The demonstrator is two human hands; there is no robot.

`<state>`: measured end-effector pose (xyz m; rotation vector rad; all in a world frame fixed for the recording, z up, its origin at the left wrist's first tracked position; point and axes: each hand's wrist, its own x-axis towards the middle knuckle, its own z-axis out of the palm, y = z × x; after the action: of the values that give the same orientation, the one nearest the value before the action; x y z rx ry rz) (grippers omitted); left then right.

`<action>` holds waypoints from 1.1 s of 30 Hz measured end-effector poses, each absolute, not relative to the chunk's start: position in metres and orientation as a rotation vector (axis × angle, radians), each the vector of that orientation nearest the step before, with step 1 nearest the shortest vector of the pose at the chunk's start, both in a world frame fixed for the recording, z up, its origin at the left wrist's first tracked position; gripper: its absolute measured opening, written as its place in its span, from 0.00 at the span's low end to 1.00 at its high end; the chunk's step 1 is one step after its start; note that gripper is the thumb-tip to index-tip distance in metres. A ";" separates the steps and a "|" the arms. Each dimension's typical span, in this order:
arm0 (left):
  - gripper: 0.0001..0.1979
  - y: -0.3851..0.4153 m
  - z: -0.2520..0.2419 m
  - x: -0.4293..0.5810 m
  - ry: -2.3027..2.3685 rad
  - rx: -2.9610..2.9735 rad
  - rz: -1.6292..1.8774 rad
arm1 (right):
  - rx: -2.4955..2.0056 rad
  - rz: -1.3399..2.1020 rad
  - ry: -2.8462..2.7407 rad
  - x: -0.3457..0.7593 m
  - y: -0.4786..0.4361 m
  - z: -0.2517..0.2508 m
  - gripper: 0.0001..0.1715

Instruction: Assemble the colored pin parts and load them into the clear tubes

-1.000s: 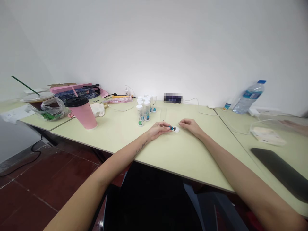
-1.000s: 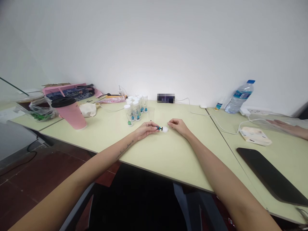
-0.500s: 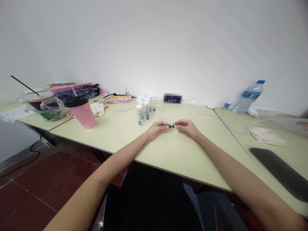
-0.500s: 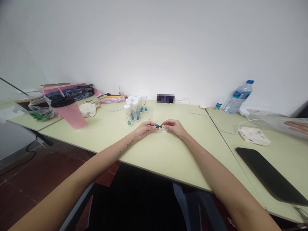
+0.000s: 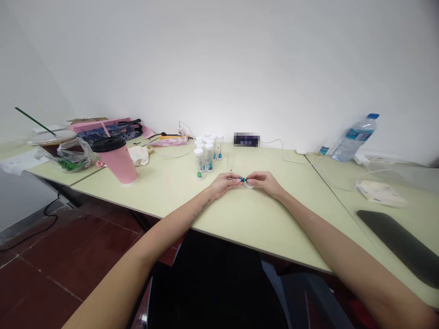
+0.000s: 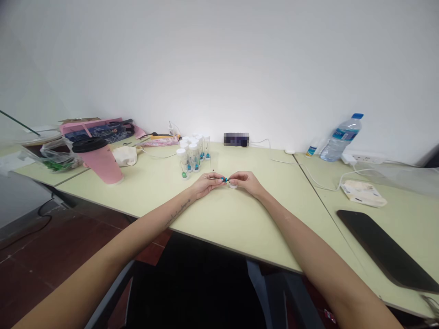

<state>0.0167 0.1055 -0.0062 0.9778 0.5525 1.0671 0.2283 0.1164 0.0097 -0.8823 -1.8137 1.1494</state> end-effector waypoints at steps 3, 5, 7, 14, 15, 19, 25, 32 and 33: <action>0.10 0.106 -0.006 0.017 0.554 0.977 1.066 | -0.893 1.149 -1.822 0.228 0.116 0.010 0.19; 0.09 0.106 -0.006 0.017 0.557 0.975 1.070 | -0.897 1.140 -1.821 0.228 0.115 0.011 0.20; 0.09 0.107 -0.007 0.016 0.558 0.976 1.072 | -0.895 1.128 -1.813 0.228 0.115 0.011 0.20; 0.09 0.109 -0.010 0.016 0.561 0.998 1.056 | -0.877 1.121 -1.765 0.231 0.121 0.007 0.22; 0.10 0.110 -0.010 0.016 0.560 1.001 1.056 | -0.877 1.126 -1.760 0.232 0.122 0.006 0.23; 0.10 0.110 -0.011 0.016 0.551 1.003 1.060 | -0.870 1.152 -1.750 0.233 0.124 0.004 0.23; 0.10 0.110 -0.011 0.016 0.544 1.005 1.064 | -0.858 1.190 -1.743 0.232 0.124 0.005 0.23; 0.10 0.110 -0.010 0.016 0.557 1.005 1.061 | -0.850 1.210 -1.706 0.233 0.126 0.003 0.23; 0.10 0.110 -0.010 0.016 0.558 1.005 1.061 | -0.848 1.214 -1.705 0.233 0.126 0.003 0.23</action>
<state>0.0157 0.1098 -0.0104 1.0049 0.5582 1.0610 0.2331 0.1261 0.0031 -0.8478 -1.7055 1.2144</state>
